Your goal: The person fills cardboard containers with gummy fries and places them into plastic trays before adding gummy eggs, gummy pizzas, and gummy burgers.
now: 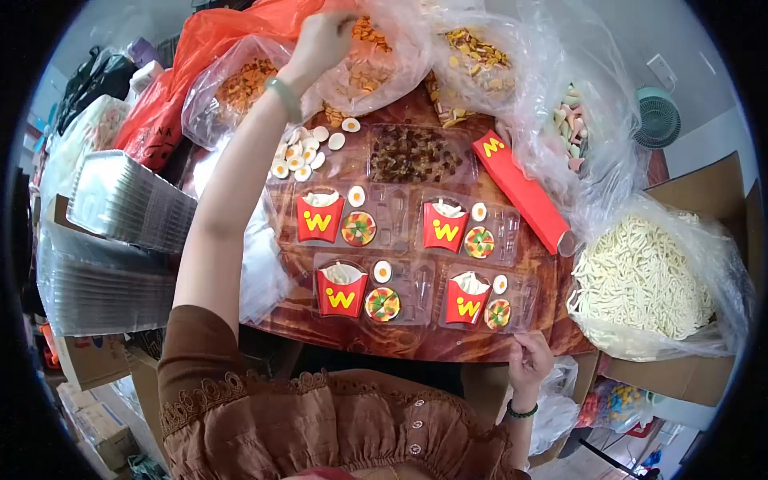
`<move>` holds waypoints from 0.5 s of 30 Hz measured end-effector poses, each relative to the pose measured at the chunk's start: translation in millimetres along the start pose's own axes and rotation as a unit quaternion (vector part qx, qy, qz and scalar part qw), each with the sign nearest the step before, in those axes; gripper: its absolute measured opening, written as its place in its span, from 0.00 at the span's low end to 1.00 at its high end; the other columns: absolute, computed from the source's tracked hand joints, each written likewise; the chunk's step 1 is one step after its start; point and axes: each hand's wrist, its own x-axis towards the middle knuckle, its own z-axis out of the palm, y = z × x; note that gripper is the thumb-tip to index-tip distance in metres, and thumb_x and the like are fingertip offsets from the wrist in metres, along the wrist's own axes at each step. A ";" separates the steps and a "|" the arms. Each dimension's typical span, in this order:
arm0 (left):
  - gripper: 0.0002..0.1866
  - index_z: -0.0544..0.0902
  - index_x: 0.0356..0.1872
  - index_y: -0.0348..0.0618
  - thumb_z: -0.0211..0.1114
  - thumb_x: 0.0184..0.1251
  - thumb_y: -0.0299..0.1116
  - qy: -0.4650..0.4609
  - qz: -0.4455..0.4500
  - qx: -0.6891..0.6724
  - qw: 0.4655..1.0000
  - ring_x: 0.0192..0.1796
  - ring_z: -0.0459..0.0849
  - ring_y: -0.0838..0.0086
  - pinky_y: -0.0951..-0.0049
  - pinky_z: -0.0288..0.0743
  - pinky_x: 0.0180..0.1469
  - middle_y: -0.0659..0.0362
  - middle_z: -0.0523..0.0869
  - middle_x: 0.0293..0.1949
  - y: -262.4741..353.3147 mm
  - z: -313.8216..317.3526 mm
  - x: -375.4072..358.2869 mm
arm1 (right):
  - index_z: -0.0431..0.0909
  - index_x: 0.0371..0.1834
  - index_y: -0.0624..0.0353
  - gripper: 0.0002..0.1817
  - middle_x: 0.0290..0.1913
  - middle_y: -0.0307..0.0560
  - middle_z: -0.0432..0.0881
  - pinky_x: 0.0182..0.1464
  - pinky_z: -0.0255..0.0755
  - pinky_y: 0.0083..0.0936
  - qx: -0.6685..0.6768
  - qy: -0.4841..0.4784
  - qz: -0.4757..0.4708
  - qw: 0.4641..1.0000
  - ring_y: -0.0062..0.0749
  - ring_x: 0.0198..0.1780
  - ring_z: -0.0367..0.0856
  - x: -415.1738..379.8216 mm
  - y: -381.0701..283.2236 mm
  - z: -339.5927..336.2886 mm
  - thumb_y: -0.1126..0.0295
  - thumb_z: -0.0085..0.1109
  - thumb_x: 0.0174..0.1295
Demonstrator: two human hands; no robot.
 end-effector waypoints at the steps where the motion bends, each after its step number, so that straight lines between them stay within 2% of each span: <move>1: 0.12 0.83 0.42 0.42 0.60 0.57 0.29 -0.115 -0.058 0.051 0.990 0.38 0.85 0.63 0.66 0.77 0.40 0.52 0.86 0.37 -10.4 24.1 15.8 | 0.77 0.34 0.66 0.05 0.28 0.46 0.76 0.30 0.66 0.20 0.001 0.008 0.003 1.000 0.30 0.29 0.73 1.8 -1.3 -0.9 0.82 0.59 0.54; 2: 0.13 0.83 0.43 0.42 0.59 0.55 0.28 -0.228 -0.113 0.100 0.962 0.40 0.85 0.62 0.65 0.77 0.41 0.50 0.85 0.38 -21.4 46.4 28.9 | 0.77 0.34 0.66 0.05 0.28 0.46 0.76 0.30 0.66 0.20 -0.001 0.010 0.001 1.000 0.30 0.29 0.73 2.4 -2.5 -2.1 0.82 0.59 0.54; 3: 0.13 0.83 0.43 0.42 0.59 0.55 0.28 -0.227 -0.111 0.098 0.963 0.40 0.85 0.62 0.65 0.77 0.41 0.50 0.85 0.38 -39.0 70.1 33.1 | 0.77 0.33 0.66 0.05 0.27 0.46 0.76 0.30 0.65 0.20 0.008 0.014 0.004 1.000 0.29 0.29 0.73 1.5 -3.5 -3.2 0.81 0.59 0.53; 5: 0.11 0.84 0.40 0.44 0.59 0.58 0.32 -0.304 -0.070 0.037 0.949 0.41 0.84 0.59 0.65 0.78 0.42 0.48 0.85 0.39 -76.1 119.5 32.3 | 0.77 0.33 0.65 0.05 0.27 0.45 0.76 0.30 0.65 0.20 0.012 0.020 0.013 1.000 0.29 0.29 0.73 -0.6 -2.4 -3.6 0.81 0.60 0.53; 6: 0.11 0.84 0.40 0.44 0.59 0.58 0.32 -0.310 -0.070 0.029 0.948 0.41 0.84 0.59 0.65 0.78 0.42 0.48 0.85 0.39 -89.4 136.7 35.6 | 0.77 0.33 0.65 0.05 0.27 0.45 0.76 0.30 0.65 0.20 0.012 0.003 0.027 1.000 0.29 0.28 0.73 -4.5 -0.3 -4.4 0.81 0.60 0.53; 8: 0.14 0.80 0.40 0.41 0.59 0.53 0.34 -0.419 -0.067 0.099 0.900 0.37 0.82 0.61 0.61 0.75 0.39 0.50 0.83 0.34 -105.3 168.9 28.7 | 0.78 0.33 0.64 0.05 0.27 0.44 0.77 0.30 0.65 0.20 0.013 -0.010 0.038 0.999 0.29 0.28 0.73 -11.1 3.6 -2.7 0.81 0.60 0.53; 9: 0.14 0.80 0.40 0.41 0.59 0.53 0.34 -0.430 -0.065 0.091 0.896 0.37 0.82 0.61 0.61 0.75 0.39 0.50 0.83 0.34 -103.0 186.4 17.4 | 0.78 0.33 0.64 0.05 0.27 0.44 0.77 0.30 0.65 0.20 0.008 -0.010 0.051 0.999 0.29 0.28 0.73 -11.4 5.4 -0.3 0.81 0.60 0.53; 12: 0.13 0.81 0.40 0.41 0.59 0.55 0.34 -0.407 -0.135 0.018 0.903 0.36 0.82 0.62 0.62 0.75 0.38 0.50 0.83 0.33 -137.9 211.2 12.1 | 0.78 0.34 0.64 0.06 0.28 0.45 0.78 0.31 0.66 0.20 0.000 -0.013 0.106 0.994 0.29 0.28 0.74 -10.4 7.0 3.9 0.82 0.61 0.53; 15: 0.12 0.81 0.40 0.41 0.59 0.56 0.34 -0.364 -0.207 -0.034 0.908 0.35 0.82 0.62 0.63 0.75 0.37 0.51 0.83 0.32 -146.2 212.6 3.0 | 0.79 0.34 0.63 0.07 0.28 0.44 0.79 0.32 0.67 0.21 -0.008 -0.033 0.097 0.995 0.29 0.29 0.75 3.1 9.8 14.9 0.82 0.63 0.52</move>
